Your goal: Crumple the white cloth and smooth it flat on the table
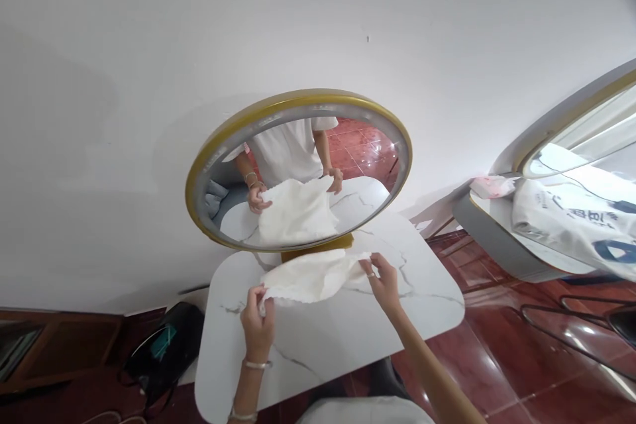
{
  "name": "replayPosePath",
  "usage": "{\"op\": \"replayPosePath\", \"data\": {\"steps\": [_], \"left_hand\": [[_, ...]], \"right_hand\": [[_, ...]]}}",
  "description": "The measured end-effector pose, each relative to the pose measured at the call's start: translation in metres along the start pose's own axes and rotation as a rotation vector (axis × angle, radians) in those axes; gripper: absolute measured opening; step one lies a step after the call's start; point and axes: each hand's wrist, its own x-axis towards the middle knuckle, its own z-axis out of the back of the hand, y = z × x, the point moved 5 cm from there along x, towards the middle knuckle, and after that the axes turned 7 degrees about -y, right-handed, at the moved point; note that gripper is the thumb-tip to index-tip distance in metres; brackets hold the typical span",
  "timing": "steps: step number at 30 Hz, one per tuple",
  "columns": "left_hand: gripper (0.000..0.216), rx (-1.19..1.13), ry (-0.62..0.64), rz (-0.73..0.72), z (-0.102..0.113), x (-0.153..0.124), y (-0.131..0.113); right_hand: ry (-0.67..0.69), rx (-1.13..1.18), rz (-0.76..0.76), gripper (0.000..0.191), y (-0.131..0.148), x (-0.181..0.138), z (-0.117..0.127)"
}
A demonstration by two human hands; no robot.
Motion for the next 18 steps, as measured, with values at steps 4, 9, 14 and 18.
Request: {"op": "replayPosePath", "data": {"steps": [4,9,14,18], "left_hand": [[0.030,-0.045,0.112,0.198,-0.008,-0.011,-0.043],[0.027,0.068,0.339,0.240,-0.078,-0.036,-0.049],[0.020,0.115,0.529,0.173,-0.145,-0.069,-0.027],[0.018,0.100,0.609,0.145,-0.152,-0.079,-0.027]], "right_hand": [[0.052,0.082,-0.114,0.032,0.003,0.006,0.073],[0.329,0.002,-0.146,0.039,-0.047,0.030,0.121],[0.606,-0.191,-0.125,0.033,-0.126,0.044,0.119],[0.739,-0.242,-0.057,0.040,-0.150,0.045,0.106]]}}
